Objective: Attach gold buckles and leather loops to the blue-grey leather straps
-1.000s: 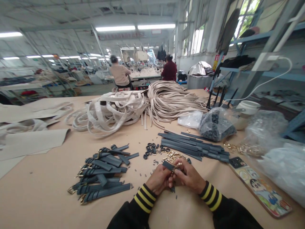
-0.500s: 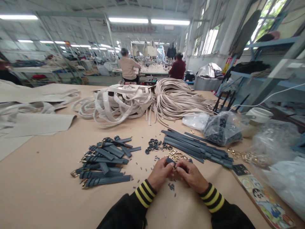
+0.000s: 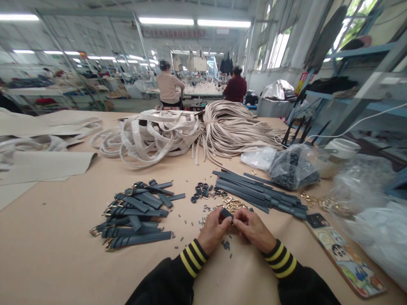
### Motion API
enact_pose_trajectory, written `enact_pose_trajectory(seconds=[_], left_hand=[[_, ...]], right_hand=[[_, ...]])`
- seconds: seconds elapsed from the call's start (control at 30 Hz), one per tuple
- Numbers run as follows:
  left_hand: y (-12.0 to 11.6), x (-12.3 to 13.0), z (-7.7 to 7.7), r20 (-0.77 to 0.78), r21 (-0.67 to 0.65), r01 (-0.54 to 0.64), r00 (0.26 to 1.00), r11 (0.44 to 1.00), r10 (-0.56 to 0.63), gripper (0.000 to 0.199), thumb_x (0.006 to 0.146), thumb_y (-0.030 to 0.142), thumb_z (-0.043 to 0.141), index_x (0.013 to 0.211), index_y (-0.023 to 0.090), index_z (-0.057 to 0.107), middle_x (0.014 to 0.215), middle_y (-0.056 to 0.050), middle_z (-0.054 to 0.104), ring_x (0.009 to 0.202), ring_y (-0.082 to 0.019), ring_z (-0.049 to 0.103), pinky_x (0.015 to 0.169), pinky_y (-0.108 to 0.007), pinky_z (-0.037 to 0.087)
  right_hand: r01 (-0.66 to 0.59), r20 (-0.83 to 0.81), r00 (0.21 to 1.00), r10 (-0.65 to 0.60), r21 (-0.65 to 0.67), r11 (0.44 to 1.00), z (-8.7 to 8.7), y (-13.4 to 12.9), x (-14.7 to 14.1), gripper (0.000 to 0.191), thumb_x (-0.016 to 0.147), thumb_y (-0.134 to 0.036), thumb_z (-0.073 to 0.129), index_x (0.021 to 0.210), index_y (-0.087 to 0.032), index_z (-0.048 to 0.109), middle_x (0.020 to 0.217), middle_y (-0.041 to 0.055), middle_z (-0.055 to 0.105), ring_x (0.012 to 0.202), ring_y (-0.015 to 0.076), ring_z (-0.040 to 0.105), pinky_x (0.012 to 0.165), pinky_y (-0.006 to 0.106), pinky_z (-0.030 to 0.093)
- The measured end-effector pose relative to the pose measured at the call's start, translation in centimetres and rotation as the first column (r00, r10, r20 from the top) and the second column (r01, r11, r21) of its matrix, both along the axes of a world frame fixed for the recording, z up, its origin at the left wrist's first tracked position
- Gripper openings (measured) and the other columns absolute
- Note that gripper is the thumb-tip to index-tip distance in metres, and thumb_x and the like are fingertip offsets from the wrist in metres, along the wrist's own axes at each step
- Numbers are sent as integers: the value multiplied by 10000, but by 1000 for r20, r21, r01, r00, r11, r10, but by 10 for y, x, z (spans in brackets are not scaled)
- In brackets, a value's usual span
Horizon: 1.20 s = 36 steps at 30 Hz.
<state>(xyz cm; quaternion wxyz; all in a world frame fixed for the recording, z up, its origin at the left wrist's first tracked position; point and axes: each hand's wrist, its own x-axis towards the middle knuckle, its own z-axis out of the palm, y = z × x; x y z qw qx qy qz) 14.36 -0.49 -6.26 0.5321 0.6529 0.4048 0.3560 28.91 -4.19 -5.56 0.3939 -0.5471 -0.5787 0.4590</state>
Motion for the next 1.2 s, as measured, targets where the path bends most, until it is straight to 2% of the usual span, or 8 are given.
enact_pose_trajectory(seconds=[0.1,0.2,0.33,0.4,0.63,0.77,0.97,1.2], left_hand=[[1,1,-1,-38,40,-16,999,999,18,154,741,289,510,683,155,463,611,19,485,553,-103,446,515,-215,364],[0,2,-1,-52,50,-24,998,998,26,130,773,280,461,724,160,456,645,8,499,564,-116,462,526,-230,374],[-8,4,2,-183,280,-67,976,958,122,74,786,226,432,737,173,448,693,-4,492,639,-139,450,611,-264,367],[-11,5,5,-207,339,-60,969,939,137,78,797,220,408,746,175,447,716,-10,493,666,-146,449,636,-274,363],[-2,1,8,-62,118,-23,998,993,30,110,775,258,449,724,160,456,673,5,491,623,-129,450,588,-250,372],[-1,0,7,8,63,-8,1000,998,7,120,764,270,484,741,153,470,685,-1,507,629,-124,461,594,-243,378],[2,-1,6,215,-41,130,970,991,-118,167,781,301,472,762,135,466,643,9,498,567,-98,446,547,-223,373],[-1,0,4,47,33,22,999,999,-24,111,781,256,461,766,147,455,673,8,489,609,-112,448,590,-247,393]], right_hand=[[31,-22,999,-31,-10,999,1,0,-3,130,790,-250,492,711,-179,417,570,-55,457,422,58,441,402,173,347],[26,-128,991,-32,-47,999,1,-1,-6,96,786,-235,490,782,-189,406,627,-44,501,461,68,492,433,181,393],[12,-219,975,-34,-99,995,0,0,-6,166,754,-255,543,797,-194,394,633,-53,507,481,71,521,462,190,424],[-10,-268,963,-19,-104,995,-2,0,-4,216,741,-294,573,795,-194,389,631,-55,518,470,68,521,462,190,424],[-116,-487,873,18,-172,978,-3,-3,-1,318,734,-368,607,869,-209,366,671,-54,544,522,78,556,477,190,433],[-100,-467,884,14,-160,982,-1,-2,-1,334,719,-377,624,837,-207,362,642,-54,560,489,75,547,482,196,434],[-83,-456,890,2,-157,984,8,-4,-4,358,701,-394,637,819,-208,354,654,-42,569,539,97,568,488,203,443],[-78,-495,868,-23,-181,980,1,-4,-6,360,708,-385,635,808,-210,337,638,-42,585,508,86,555,456,186,430]])
